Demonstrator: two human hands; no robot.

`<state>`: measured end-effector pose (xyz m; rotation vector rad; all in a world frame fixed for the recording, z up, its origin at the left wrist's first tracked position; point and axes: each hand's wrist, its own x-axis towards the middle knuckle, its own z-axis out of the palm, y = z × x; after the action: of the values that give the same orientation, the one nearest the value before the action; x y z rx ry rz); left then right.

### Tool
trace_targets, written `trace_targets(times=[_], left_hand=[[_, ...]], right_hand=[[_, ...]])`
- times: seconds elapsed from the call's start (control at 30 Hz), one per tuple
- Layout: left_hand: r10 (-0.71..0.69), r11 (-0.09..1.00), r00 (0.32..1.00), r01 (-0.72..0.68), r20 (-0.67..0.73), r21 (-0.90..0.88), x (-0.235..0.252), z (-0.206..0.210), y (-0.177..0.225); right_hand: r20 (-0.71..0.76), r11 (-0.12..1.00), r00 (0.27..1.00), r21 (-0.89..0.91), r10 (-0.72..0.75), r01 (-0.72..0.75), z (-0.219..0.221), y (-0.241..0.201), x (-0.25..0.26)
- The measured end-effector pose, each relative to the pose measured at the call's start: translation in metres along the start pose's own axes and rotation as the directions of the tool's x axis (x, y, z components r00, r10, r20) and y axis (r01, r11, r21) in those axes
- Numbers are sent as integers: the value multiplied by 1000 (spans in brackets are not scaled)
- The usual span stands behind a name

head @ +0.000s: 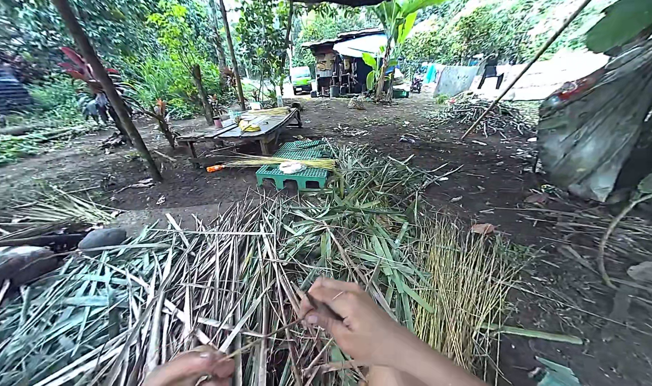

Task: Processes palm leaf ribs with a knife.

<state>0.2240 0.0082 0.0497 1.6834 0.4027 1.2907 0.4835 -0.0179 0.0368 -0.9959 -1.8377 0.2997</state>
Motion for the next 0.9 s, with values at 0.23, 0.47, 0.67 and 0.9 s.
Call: trace_targets(times=[0.23,0.47,0.67,0.9], left_hand=[[147,983,976,-126,-161,135,-3,7,0],[148,984,962,-121,-231,130,-2,13,-2],[82,997,945,-79,-316,25,0,29,-10],[120,993,952,-118,-283,24,0,34,-11]], right_hand=[[-180,866,937,463,299,-187,6,10,-5],[403,291,855,817,327,-497,20,-4,-18],[526,101,850,845,31,-526,39,-31,-4],[448,97,891,886,77,-453,47,-46,3]])
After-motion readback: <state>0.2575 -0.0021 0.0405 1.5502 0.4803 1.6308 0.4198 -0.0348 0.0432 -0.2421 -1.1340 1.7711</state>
